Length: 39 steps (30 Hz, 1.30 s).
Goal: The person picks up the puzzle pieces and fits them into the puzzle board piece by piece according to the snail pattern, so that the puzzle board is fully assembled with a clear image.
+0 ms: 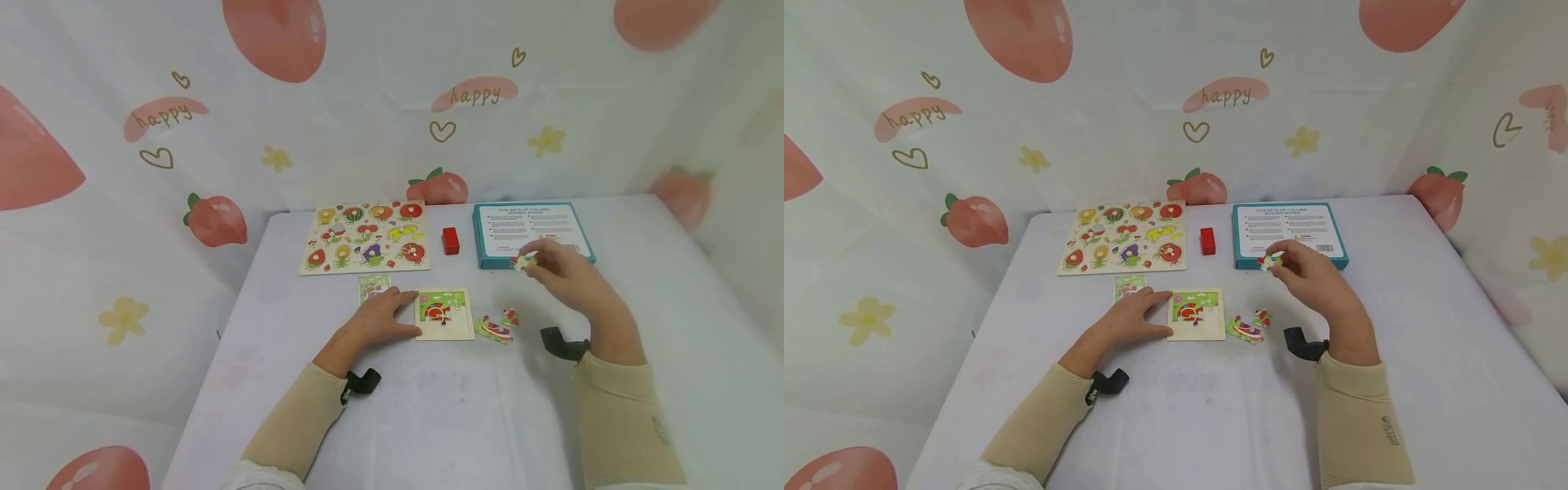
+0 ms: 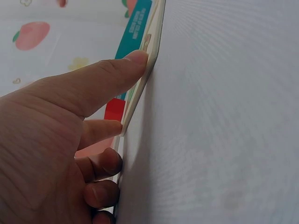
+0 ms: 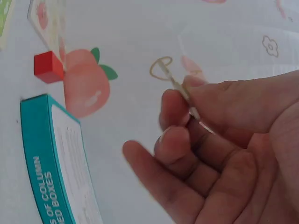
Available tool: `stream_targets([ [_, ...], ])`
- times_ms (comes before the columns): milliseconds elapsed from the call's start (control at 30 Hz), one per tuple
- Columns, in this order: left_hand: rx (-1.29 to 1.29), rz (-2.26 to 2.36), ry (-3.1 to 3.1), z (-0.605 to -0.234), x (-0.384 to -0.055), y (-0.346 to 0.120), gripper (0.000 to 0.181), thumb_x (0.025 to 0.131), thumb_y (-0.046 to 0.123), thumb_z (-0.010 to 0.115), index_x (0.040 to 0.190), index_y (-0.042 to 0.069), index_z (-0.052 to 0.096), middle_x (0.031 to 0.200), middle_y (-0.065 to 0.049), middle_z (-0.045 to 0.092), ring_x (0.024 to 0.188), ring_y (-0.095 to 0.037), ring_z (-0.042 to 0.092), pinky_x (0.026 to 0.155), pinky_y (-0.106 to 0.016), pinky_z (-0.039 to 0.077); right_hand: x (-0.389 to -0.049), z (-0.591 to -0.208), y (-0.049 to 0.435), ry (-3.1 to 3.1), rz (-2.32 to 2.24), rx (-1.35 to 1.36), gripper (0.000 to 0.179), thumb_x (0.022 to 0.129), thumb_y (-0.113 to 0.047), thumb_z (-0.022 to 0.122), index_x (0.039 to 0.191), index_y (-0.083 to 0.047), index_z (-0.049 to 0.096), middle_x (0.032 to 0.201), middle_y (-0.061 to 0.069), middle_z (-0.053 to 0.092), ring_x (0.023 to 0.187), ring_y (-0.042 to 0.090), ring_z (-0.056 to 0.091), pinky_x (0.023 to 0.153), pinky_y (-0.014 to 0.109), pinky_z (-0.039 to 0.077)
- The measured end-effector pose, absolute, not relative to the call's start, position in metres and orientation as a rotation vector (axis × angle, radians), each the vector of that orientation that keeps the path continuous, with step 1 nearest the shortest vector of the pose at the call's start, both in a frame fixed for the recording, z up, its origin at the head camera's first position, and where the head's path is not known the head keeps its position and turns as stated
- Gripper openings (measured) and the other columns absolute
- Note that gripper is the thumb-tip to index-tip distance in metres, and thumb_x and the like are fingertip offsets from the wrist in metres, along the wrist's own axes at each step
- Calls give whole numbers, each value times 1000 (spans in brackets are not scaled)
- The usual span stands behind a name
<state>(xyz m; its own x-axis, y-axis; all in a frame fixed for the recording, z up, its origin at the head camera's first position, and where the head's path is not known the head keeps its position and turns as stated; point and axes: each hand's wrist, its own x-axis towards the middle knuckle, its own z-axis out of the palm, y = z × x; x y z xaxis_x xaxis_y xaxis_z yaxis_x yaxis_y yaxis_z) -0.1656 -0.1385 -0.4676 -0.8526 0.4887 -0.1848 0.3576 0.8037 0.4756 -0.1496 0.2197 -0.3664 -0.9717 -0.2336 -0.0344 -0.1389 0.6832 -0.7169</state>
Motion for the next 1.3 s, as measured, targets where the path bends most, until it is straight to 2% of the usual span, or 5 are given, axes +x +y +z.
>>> stream_targets([
  [200,642,622,2691,-466,-165,-138,81,85,51,80,154,23,50,116,-1,55,96,-17,52,87,-36,47,-148,-367,207,2779,-1256,-433,36,104,-20,63,138,-9,64,113,12,68,94,28,60,78,28,49],
  [467,635,627,2689,-466,-165,-138,81,85,51,80,154,23,50,114,0,55,95,-17,51,86,-36,47,-155,-380,185,2683,-1255,-577,35,102,-12,64,137,-9,66,98,7,67,91,26,61,78,34,49],
  [700,636,631,2688,-467,-165,-138,81,85,52,80,154,24,50,117,0,56,97,-17,51,88,-36,47,-160,-393,165,2544,-1253,-539,41,98,-10,70,138,-6,65,123,10,69,103,27,63,90,42,54],
  [900,642,634,2688,-468,-166,-139,80,85,52,80,154,24,50,118,0,56,98,-17,52,89,-37,47,-164,-406,156,2491,-1180,-503,47,96,-13,74,141,-8,63,127,10,66,107,26,62,93,44,54],
  [1300,652,629,2689,-470,-167,-140,80,85,53,79,153,23,51,116,0,56,96,-16,52,87,-36,47,-169,-427,145,2466,-1081,-480,36,95,-17,73,131,-13,70,113,3,61,104,25,54,88,40,50],
])
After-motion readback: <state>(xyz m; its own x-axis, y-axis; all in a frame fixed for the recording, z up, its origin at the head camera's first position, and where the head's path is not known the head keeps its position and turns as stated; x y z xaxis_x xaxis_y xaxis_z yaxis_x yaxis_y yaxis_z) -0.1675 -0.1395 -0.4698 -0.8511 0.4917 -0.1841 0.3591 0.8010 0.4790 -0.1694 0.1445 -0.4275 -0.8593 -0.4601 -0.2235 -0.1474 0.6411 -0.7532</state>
